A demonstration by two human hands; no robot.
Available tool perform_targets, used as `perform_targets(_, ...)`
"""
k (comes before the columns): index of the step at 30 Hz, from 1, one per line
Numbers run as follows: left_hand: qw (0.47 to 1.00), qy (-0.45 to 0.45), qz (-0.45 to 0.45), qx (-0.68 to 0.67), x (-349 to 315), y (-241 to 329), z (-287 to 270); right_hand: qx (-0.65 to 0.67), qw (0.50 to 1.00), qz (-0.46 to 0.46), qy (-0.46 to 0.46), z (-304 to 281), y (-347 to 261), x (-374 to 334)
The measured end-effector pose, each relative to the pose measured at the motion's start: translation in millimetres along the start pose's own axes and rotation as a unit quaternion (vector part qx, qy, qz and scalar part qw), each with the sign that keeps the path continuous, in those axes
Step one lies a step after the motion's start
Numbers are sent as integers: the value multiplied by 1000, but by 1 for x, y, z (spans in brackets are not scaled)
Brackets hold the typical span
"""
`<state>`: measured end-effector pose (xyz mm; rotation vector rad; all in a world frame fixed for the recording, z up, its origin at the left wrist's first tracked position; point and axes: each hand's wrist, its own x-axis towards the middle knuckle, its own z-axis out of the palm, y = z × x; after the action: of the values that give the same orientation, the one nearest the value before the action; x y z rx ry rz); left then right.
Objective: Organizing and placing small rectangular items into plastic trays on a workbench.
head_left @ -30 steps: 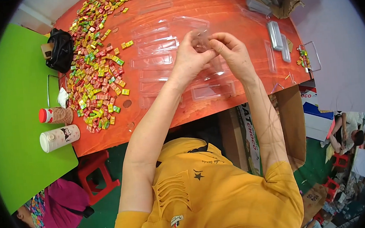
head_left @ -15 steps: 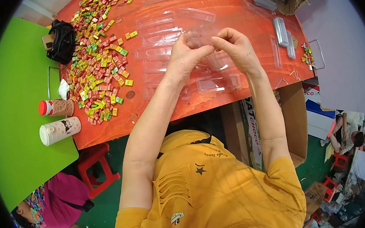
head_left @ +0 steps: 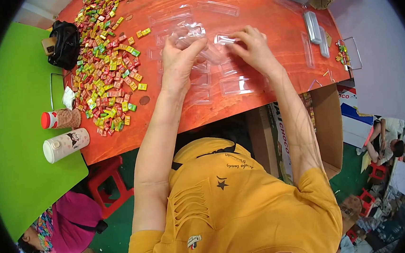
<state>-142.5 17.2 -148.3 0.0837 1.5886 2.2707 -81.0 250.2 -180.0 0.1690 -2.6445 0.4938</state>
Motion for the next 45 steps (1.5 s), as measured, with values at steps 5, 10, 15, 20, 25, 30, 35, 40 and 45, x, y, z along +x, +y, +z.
perform_targets(5, 998, -50, -9, -29, -4, 3, 26, 396, 903, 131, -104, -40, -34, 20)
perform_targets(10, 997, -48, -24, -59, 0, -2, 34, 492, 839, 193, -128, -36, -34, 20)
perform_targets(15, 998, -42, -36, -38, 8, -3, 10, 392, 891, 209, -90, -31, -19, 30)
perform_targets(20, 998, -8, -36, -55, 10, 6, 11, 71, 996, 50, 10, -2, 41, 40)
perform_targets(25, 999, 3, -34, -41, 9, 6, 6, -21, 998, -58, 10, 9, 54, 52)
perform_targets(30, 998, 13, -32, -49, 5, 7, -4, 100, 992, 71, -40, -4, 58, 61)
perform_targets(35, 996, 39, -52, -63, 3, 16, -2, 4, 998, 54, 31, 8, 79, 105)
perform_targets(40, 996, 27, -54, -70, 12, 15, -1, -173, 975, -5, 138, 49, 91, 148)
perform_targets(45, 997, 41, -25, -68, 9, 27, -21, -73, 989, 83, -99, 33, 58, 133)
